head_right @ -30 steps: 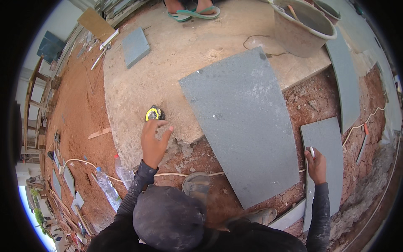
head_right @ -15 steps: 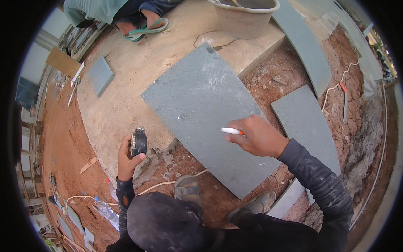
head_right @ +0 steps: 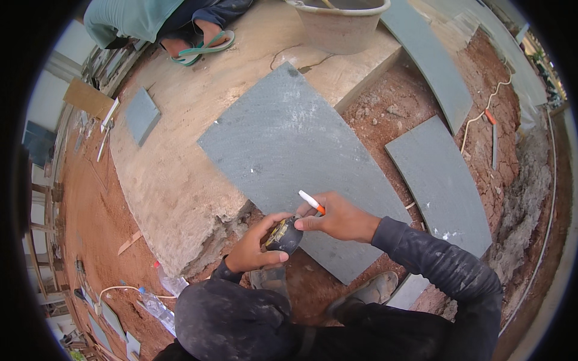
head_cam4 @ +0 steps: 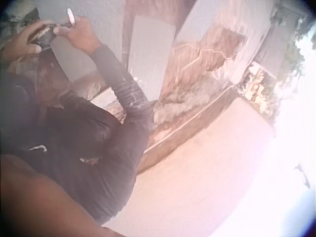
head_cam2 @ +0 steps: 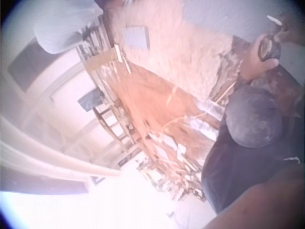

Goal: The person measures and marks gray rectangular tiles on a construction site floor using a tape measure and a marker. They align the tiles, measure specific lengths, and draw lines to indicate cut points. The person handles the tiles one by one, positioning them for measurement and marking.

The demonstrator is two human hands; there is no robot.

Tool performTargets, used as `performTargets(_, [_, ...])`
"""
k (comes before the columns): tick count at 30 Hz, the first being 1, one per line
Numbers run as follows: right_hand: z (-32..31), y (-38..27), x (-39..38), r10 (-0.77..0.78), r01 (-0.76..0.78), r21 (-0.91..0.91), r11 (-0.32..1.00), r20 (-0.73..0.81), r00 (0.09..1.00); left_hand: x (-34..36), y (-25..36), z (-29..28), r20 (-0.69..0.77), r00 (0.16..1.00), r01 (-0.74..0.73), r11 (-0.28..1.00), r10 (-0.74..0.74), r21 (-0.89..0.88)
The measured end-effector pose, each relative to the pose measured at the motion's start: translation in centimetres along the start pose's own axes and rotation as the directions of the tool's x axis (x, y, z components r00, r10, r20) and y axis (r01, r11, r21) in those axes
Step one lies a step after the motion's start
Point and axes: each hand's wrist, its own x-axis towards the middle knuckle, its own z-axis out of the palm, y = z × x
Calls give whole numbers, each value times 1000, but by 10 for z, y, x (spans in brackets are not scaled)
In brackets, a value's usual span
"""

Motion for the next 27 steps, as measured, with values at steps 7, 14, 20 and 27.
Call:
performTargets(7, [-47,-37,43,71,-53,96,994,-192,979,3,17,-38,-277,958,-28,983,79,182])
performTargets(14, [-202,-53,123,-29,53,19,998,-640,768,-13,-5,-134,-564,825,-5,1000,17,23])
performTargets(20, [-205,-35,204,-63,138,44,989,-727,683,-27,-13,-179,-646,763,67,994,8,91])
performTargets(27, [-186,-31,242,-92,77,-52,996,-688,720,-40,-4,-202,-676,737,130,978,17,166])
